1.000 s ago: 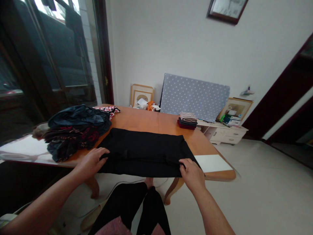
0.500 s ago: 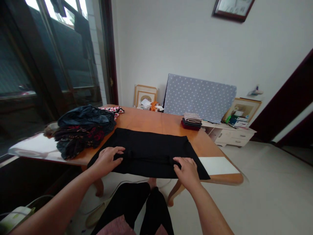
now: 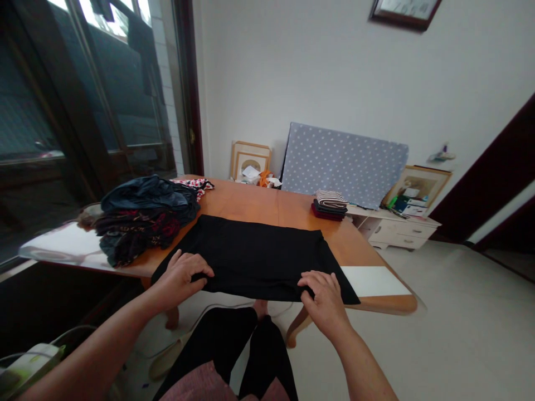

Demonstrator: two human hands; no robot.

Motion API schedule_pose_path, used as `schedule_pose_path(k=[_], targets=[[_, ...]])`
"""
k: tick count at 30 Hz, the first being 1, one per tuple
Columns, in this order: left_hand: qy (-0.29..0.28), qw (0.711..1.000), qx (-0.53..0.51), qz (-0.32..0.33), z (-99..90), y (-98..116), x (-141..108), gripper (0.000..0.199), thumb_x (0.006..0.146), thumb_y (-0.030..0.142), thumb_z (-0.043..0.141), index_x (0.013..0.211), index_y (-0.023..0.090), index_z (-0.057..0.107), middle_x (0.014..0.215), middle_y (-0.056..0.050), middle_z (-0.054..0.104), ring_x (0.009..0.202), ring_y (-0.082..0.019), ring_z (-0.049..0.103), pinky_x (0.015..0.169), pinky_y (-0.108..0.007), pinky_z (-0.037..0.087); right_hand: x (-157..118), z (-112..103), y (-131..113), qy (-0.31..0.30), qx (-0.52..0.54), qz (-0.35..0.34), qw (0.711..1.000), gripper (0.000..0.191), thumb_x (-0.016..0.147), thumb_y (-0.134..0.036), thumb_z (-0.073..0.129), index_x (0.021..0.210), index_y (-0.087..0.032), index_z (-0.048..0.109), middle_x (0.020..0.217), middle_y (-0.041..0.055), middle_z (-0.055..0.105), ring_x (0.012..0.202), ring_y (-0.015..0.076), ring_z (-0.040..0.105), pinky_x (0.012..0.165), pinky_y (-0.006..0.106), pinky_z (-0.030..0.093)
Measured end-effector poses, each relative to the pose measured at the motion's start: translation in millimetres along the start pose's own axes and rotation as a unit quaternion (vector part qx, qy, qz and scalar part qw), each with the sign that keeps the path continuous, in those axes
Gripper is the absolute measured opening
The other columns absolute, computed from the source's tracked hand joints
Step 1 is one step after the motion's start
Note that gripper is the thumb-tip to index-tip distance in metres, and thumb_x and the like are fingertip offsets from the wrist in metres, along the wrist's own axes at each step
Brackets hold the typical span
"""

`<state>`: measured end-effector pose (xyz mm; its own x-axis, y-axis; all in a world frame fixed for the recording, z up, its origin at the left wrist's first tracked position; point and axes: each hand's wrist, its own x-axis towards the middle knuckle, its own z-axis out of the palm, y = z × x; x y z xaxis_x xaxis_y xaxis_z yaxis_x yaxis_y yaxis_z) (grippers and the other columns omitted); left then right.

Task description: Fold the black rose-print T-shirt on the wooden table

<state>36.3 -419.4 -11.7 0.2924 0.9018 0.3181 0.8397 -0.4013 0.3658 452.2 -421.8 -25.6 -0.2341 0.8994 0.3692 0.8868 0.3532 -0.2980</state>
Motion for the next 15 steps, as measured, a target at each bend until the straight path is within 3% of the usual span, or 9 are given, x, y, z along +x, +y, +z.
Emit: schedule_pose_path(k=[5, 8, 12, 15], targets=[[-0.004, 1.0, -0.03, -0.005, 0.8, -1, -1, 0.018, 0.077, 0.018, 0.053, 0.087, 0.027, 0.065, 0.091, 0.002, 0.069, 0.095, -0.02, 0.061, 0.116, -0.05, 0.017, -3, 0, 7, 0.026, 0.024, -0.012, 0.999, 0.018, 0.08, -0.025, 0.053, 0.088, -0.028, 0.069, 0.119, 0.0031, 0.069, 0.121, 0.0272, 0.056, 0.113, 0.056, 0.023], [-0.024, 0.999, -0.03, 0.0, -3.8, -1, -2, 0.016, 0.076, 0.02, 0.055, 0.085, 0.027, 0.065, 0.088, 0.003, 0.07, 0.093, -0.02, 0.062, 0.114, -0.049, 0.021, -9, -1, 8, 0.004, 0.031, -0.017, 0.999, 0.015, 0.079, -0.024, 0.054, 0.084, -0.028, 0.068, 0.117, 0.0022, 0.07, 0.121, 0.0269, 0.056, 0.114, 0.057, 0.021], [-0.047, 0.999, -0.024, 0.002, -13.0, 2, 2, 0.012, 0.085, 0.036, 0.057, 0.085, 0.029, 0.068, 0.087, 0.004, 0.071, 0.09, -0.021, 0.064, 0.109, -0.049, 0.026, -9, -5, 7, -0.029, 0.053, -0.005, 0.998, 0.014, 0.084, -0.033, 0.056, 0.086, -0.029, 0.07, 0.118, 0.0027, 0.07, 0.119, 0.0278, 0.058, 0.114, 0.058, 0.02], [-0.005, 1.0, -0.007, -0.014, -16.6, -3, 17, 0.024, 0.091, 0.046, 0.052, 0.087, 0.029, 0.068, 0.085, 0.002, 0.071, 0.084, -0.021, 0.064, 0.097, -0.042, 0.037, 3, -9, 11, 0.014, 0.089, 0.029, 0.996, 0.023, 0.09, -0.042, 0.052, 0.087, -0.027, 0.07, 0.115, 0.0048, 0.071, 0.113, 0.0265, 0.061, 0.11, 0.051, 0.031]])
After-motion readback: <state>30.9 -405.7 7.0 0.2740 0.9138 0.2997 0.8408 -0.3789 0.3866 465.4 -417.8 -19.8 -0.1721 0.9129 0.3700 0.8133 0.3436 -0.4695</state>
